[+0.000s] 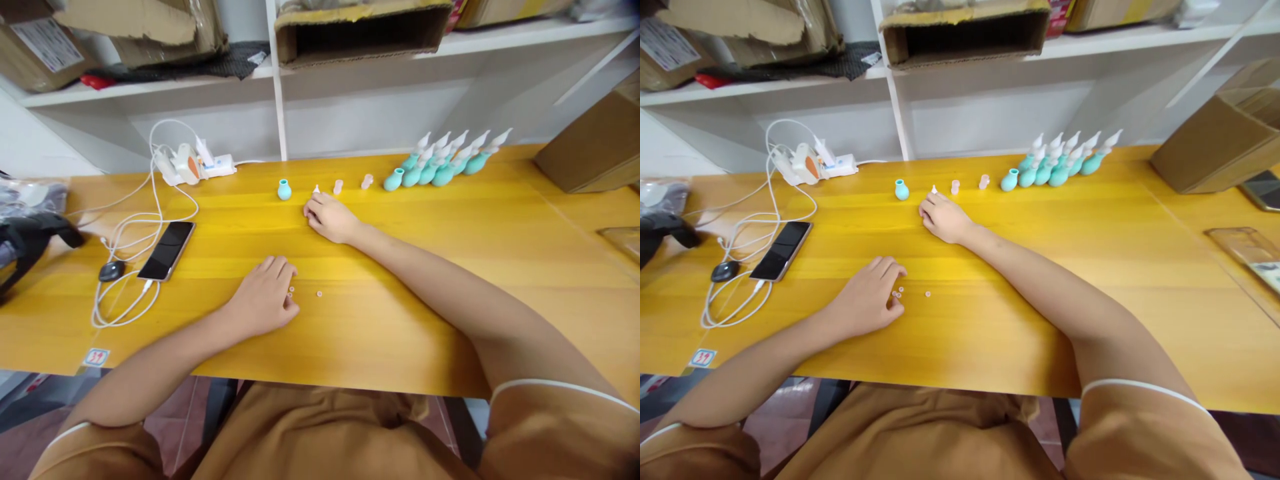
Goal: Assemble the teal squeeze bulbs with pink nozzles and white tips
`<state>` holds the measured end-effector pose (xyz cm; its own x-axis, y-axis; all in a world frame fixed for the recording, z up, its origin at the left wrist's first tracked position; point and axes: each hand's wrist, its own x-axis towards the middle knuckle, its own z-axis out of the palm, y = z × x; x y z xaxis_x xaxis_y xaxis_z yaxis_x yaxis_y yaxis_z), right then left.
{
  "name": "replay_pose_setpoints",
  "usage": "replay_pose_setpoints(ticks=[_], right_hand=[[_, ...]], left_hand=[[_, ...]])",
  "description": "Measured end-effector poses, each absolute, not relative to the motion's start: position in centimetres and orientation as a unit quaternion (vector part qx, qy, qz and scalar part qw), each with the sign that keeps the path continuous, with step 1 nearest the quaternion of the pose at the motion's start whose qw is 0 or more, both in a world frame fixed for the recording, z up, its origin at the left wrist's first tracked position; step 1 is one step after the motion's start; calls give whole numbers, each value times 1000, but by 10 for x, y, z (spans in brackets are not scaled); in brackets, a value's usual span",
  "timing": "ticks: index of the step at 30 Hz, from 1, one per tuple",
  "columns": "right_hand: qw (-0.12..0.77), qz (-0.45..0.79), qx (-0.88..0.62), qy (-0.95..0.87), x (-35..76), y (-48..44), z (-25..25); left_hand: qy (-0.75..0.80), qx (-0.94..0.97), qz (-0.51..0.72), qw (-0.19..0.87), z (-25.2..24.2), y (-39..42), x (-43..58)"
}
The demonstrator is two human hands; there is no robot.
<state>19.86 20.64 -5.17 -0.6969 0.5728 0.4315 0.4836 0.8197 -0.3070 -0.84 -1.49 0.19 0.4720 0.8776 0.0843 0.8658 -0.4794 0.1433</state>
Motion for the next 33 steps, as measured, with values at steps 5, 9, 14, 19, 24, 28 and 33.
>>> replay_pose_setpoints(ticks=[5, 9, 14, 19, 24, 28, 33], right_hand=[[250, 94, -301, -916, 197, 203, -51], [241, 102, -307, -915, 197, 202, -51], [242, 100, -312, -913, 198, 202, -50], [242, 103, -311, -913, 198, 202, -50], [244, 105, -298, -917, 198, 201, -49], [260, 103, -277, -919, 205, 199, -50], [284, 132, -326, -892, 234, 190, -51]], left_hand=[[497, 863, 73, 56, 2, -15, -9], [495, 862, 80, 74, 0, -13, -9], [485, 866, 99, 78, -5, -12, -10], [473, 869, 123, 75, -6, -10, -11], [454, 866, 188, 94, -8, -12, -8], [433, 861, 237, 124, -11, -13, -9], [414, 859, 267, 140, -13, -14, -9]])
